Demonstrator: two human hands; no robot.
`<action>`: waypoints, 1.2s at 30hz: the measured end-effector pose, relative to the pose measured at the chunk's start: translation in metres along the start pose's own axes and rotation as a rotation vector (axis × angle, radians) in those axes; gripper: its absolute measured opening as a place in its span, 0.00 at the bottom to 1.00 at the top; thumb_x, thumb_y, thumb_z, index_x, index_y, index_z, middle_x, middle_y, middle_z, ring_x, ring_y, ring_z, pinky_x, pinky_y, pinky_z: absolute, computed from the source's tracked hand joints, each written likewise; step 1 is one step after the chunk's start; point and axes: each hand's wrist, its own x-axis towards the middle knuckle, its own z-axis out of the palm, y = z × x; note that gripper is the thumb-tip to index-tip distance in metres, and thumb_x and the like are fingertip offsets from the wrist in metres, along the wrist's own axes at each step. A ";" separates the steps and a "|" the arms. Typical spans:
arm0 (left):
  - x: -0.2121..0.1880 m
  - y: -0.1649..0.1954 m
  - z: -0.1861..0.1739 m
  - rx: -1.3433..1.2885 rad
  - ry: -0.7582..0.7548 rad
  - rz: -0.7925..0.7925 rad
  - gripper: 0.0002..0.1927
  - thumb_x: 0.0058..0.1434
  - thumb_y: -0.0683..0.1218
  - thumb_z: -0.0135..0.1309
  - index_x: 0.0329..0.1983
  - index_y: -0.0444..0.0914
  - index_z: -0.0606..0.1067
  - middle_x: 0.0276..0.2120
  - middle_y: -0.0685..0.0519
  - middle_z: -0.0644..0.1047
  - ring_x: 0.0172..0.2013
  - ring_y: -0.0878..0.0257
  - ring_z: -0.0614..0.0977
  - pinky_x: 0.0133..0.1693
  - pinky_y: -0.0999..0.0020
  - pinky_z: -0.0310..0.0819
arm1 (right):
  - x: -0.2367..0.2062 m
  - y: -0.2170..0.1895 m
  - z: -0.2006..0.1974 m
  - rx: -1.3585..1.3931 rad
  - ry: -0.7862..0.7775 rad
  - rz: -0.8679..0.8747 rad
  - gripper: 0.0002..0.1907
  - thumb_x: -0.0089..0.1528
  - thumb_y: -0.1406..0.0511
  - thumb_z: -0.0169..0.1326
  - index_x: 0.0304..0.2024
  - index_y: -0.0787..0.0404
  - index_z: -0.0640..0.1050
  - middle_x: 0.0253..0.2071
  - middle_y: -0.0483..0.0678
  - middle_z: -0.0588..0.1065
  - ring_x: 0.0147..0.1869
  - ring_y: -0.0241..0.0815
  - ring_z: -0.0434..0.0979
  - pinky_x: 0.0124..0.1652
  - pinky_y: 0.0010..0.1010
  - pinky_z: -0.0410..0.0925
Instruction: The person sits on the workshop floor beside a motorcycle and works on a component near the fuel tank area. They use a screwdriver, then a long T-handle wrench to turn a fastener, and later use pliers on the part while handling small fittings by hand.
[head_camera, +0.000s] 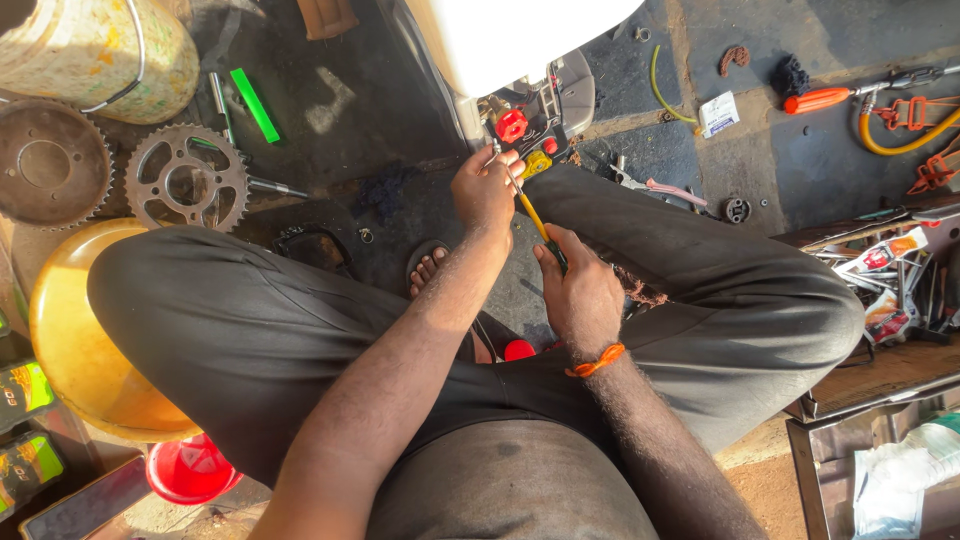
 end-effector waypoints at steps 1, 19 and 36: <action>0.004 -0.002 0.002 -0.002 0.016 0.020 0.21 0.69 0.38 0.49 0.64 0.26 0.69 0.46 0.44 0.81 0.42 0.58 0.85 0.43 0.68 0.81 | 0.003 -0.001 0.002 0.014 -0.006 0.009 0.17 0.66 0.56 0.56 0.55 0.54 0.78 0.44 0.54 0.82 0.46 0.57 0.82 0.42 0.46 0.72; 0.013 -0.015 0.029 0.275 0.135 0.077 0.25 0.72 0.41 0.41 0.72 0.33 0.62 0.47 0.44 0.80 0.43 0.60 0.86 0.44 0.67 0.83 | 0.035 0.009 0.019 0.049 -0.107 0.121 0.20 0.66 0.53 0.54 0.58 0.52 0.77 0.43 0.54 0.82 0.45 0.54 0.84 0.43 0.45 0.72; 0.026 -0.014 0.048 0.587 0.209 0.120 0.39 0.64 0.39 0.46 0.78 0.44 0.49 0.55 0.45 0.76 0.47 0.55 0.84 0.51 0.57 0.74 | 0.072 0.039 0.039 0.073 -0.130 -0.051 0.18 0.65 0.64 0.54 0.59 0.51 0.76 0.46 0.54 0.81 0.50 0.57 0.82 0.46 0.48 0.71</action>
